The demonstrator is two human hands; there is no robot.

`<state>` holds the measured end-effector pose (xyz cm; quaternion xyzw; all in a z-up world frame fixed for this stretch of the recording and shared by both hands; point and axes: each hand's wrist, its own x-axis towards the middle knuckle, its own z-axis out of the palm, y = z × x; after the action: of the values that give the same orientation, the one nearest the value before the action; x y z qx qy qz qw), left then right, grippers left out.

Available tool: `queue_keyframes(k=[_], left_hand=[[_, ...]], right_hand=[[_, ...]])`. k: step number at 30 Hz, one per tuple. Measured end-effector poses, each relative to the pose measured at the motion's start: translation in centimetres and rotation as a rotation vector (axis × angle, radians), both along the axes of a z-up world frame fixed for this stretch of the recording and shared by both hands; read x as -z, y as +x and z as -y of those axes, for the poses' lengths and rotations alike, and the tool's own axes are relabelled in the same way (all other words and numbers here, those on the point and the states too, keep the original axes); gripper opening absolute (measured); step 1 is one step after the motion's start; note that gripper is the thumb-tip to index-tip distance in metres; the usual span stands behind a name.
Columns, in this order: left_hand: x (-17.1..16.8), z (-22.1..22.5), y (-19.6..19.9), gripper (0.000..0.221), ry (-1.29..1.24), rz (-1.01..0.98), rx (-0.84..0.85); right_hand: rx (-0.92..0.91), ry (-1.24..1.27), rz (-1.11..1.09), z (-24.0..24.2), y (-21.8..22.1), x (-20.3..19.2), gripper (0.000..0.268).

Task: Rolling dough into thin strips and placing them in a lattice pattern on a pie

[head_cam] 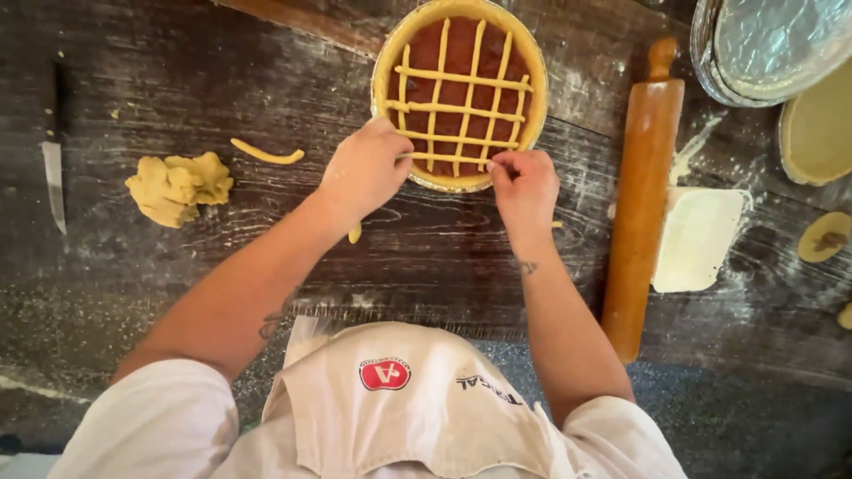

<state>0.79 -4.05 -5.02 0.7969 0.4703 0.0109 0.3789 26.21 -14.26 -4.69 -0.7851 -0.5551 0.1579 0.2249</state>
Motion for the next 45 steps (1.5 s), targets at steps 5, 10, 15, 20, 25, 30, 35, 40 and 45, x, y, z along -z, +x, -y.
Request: queue_keyframes(k=[5,10,15,20,25,30,35,40,45], left_hand=[[0.6,0.6,0.4,0.017,0.049,0.003,0.007],[1.1,0.7,0.4,0.016,0.035,0.023,-0.019],[1.4,0.9,0.5,0.015,0.043,0.049,-0.048],[2.0,1.2,0.4,0.01,0.231,0.109,-0.074],[0.0,3.0,-0.9,0.02,0.302,0.156,-0.063],[-3.7,3.6,-0.1,0.062,0.167,-0.031,0.112],[-3.0,4.0,0.9,0.06,0.058,-0.167,0.206],[-3.8,4.8,0.3,0.059,0.135,-0.175,0.165],[-3.0,4.8,-0.2,0.062,0.129,-0.166,0.112]], right_hand=[[0.05,-0.074,0.118,0.0,-0.3,0.7,0.018],[0.024,-0.109,0.219,0.0,-1.0,-0.4,0.014],[-0.182,0.072,0.212,-1.8,-5.0,-1.5,0.01],[-0.353,0.181,0.355,-3.7,-8.3,0.8,0.015],[-0.324,0.23,0.282,-2.4,-7.7,1.6,0.008],[-0.275,0.32,0.333,0.9,-5.4,-2.7,0.038],[-0.337,0.11,0.441,2.8,-6.3,-2.1,0.06],[-0.283,0.15,0.435,3.4,-5.3,-0.7,0.073],[-0.219,0.133,0.466,3.8,-3.6,-0.2,0.076]])
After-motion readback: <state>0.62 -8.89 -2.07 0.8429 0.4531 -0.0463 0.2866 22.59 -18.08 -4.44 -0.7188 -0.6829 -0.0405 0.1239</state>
